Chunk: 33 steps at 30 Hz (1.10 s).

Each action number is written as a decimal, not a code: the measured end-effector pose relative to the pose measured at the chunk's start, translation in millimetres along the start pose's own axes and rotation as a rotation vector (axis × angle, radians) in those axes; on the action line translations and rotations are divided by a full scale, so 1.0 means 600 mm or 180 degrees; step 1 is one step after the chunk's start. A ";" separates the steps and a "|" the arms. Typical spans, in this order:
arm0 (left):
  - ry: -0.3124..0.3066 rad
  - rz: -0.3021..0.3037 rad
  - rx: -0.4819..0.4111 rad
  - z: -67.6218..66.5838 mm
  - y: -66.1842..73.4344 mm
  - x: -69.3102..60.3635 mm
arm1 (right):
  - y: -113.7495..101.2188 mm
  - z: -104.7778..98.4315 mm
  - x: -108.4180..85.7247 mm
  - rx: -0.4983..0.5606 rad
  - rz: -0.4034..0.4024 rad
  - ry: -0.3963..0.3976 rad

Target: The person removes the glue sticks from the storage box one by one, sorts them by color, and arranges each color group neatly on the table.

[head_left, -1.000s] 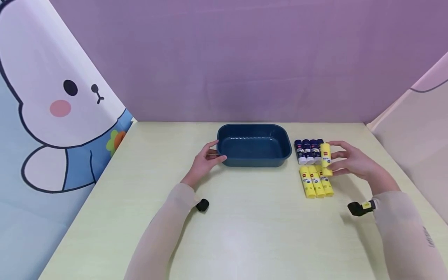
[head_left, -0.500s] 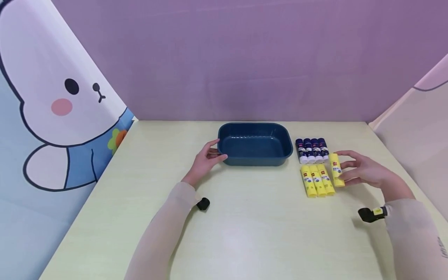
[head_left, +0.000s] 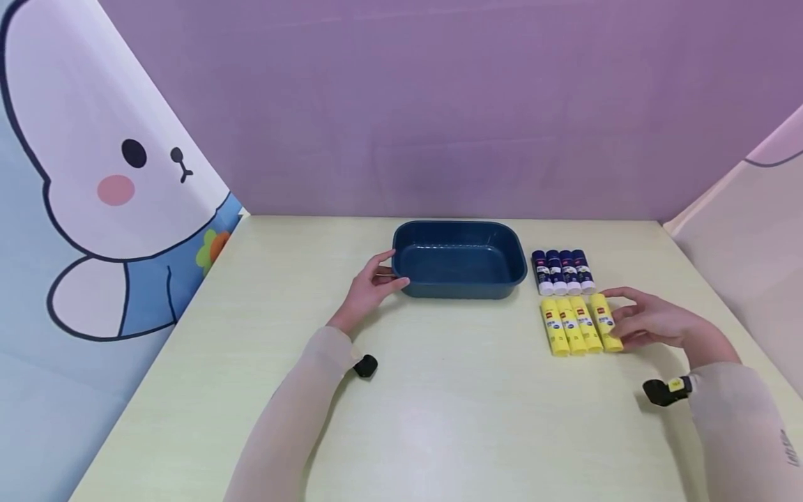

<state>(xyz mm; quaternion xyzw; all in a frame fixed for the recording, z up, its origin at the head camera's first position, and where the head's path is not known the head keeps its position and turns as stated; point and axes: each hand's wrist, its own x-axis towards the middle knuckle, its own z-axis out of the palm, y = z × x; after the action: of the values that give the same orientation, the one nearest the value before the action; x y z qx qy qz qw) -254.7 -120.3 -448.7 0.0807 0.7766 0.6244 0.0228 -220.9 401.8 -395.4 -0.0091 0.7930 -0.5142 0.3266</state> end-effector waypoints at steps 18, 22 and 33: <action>-0.0017 -0.0042 -0.0007 0.000 0.003 -0.002 | -0.020 0.018 -0.001 -0.0601 0.0320 0.0111; -0.0013 -0.0039 -0.0024 -0.001 0.003 -0.003 | -0.017 0.018 0.000 -0.0583 0.0307 0.0110; -0.0009 -0.0028 -0.0021 0.001 0.002 -0.002 | -0.018 0.020 -0.002 -0.0592 0.0307 0.0104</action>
<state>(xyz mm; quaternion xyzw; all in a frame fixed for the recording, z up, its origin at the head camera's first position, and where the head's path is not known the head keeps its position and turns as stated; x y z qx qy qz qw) -253.3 -119.6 -447.8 0.0781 0.7748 0.6268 0.0269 -216.9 387.4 -388.8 0.0072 0.8420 -0.4222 0.3358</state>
